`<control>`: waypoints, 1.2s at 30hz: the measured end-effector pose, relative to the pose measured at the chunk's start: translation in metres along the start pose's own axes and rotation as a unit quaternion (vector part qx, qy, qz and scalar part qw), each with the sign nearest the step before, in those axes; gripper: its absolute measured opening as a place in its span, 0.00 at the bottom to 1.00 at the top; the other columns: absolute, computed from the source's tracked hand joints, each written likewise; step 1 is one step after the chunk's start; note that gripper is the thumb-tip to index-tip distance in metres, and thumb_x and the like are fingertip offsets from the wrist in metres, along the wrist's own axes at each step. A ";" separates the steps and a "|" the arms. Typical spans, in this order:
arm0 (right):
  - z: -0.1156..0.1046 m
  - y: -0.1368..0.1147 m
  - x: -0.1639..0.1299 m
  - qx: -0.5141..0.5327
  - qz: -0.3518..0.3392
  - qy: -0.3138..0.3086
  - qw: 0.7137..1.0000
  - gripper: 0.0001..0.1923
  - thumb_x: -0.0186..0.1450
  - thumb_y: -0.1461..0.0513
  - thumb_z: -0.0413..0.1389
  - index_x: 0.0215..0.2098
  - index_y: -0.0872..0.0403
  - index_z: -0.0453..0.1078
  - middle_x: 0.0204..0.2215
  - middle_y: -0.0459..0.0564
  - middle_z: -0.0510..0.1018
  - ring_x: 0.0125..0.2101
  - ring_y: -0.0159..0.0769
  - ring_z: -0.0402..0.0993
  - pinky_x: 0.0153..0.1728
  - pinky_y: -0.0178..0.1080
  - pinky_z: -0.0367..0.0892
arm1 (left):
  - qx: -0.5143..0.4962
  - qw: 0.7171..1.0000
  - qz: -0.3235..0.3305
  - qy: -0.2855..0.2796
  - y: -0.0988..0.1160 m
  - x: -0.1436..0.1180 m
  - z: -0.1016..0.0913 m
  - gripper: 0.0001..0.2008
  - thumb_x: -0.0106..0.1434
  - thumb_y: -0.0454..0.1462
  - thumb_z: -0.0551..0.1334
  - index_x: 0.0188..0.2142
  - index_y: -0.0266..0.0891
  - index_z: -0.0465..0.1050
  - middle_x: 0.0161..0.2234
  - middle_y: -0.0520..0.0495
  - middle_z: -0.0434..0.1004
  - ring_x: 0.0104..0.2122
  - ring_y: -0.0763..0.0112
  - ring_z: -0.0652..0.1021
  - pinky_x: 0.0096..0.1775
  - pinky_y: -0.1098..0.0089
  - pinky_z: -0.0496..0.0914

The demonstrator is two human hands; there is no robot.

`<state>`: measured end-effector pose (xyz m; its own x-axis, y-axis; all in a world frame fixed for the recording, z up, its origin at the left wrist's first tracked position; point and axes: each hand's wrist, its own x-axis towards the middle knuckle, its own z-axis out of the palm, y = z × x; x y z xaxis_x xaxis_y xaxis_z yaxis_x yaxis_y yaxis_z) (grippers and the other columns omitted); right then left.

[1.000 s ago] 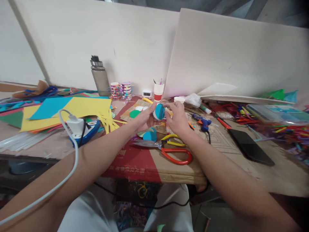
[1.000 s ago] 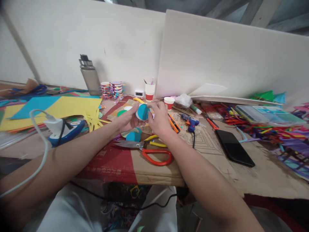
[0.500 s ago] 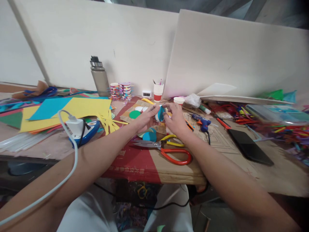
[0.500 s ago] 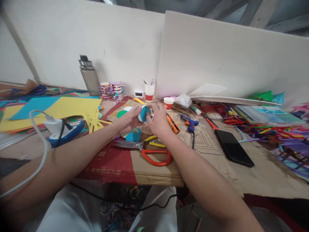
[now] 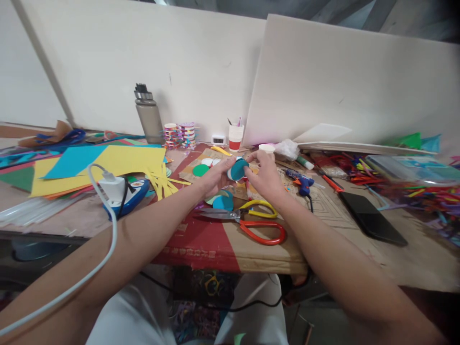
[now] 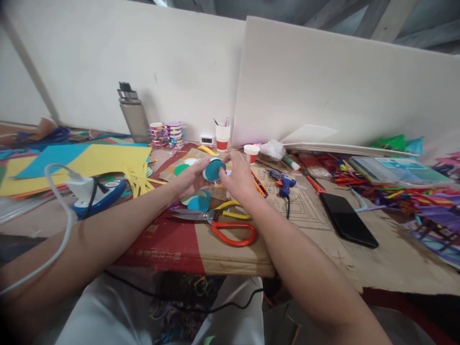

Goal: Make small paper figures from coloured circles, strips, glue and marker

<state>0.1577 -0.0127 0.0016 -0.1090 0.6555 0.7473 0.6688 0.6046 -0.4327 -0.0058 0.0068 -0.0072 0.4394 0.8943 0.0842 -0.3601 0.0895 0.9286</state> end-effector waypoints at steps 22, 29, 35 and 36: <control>0.008 0.008 -0.003 0.063 -0.001 -0.049 0.997 0.09 0.59 0.66 0.56 0.27 0.48 0.77 0.27 0.49 0.73 0.34 0.41 0.69 0.39 0.44 0.66 | -0.012 0.982 0.063 0.179 0.022 0.018 -0.034 0.25 0.59 0.58 0.59 0.36 0.38 0.72 0.28 0.45 0.78 0.23 0.70 0.76 0.24 0.72 0.68; 0.035 0.019 -0.007 -0.012 -0.085 -0.238 0.968 0.14 0.56 0.72 0.55 0.31 0.50 0.79 0.31 0.52 0.78 0.37 0.42 0.71 0.42 0.43 0.65 | -0.036 0.989 0.026 0.142 0.024 0.013 -0.030 0.25 0.63 0.57 0.55 0.41 0.37 0.74 0.33 0.41 0.81 0.30 0.63 0.80 0.27 0.69 0.70; 0.011 0.007 -0.004 0.030 -0.053 -0.203 0.977 0.09 0.61 0.67 0.57 0.34 0.50 0.79 0.31 0.51 0.80 0.34 0.40 0.72 0.39 0.42 0.65 | -0.095 0.988 -0.012 0.121 0.028 0.008 -0.027 0.27 0.66 0.55 0.50 0.40 0.35 0.74 0.32 0.38 0.81 0.30 0.61 0.81 0.27 0.67 0.72; 0.005 0.003 -0.004 0.037 -0.044 -0.186 0.981 0.08 0.62 0.65 0.57 0.32 0.49 0.79 0.30 0.51 0.80 0.33 0.40 0.72 0.38 0.42 0.64 | -0.105 0.987 -0.017 0.117 0.028 0.007 -0.027 0.28 0.66 0.56 0.49 0.41 0.35 0.74 0.32 0.37 0.81 0.30 0.60 0.81 0.28 0.66 0.73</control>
<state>0.1564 -0.0114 -0.0047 -0.4346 0.7105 0.5535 0.5904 0.6888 -0.4206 -0.0351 0.0277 0.0095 0.2600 0.9641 -0.0544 -0.5223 0.1878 0.8319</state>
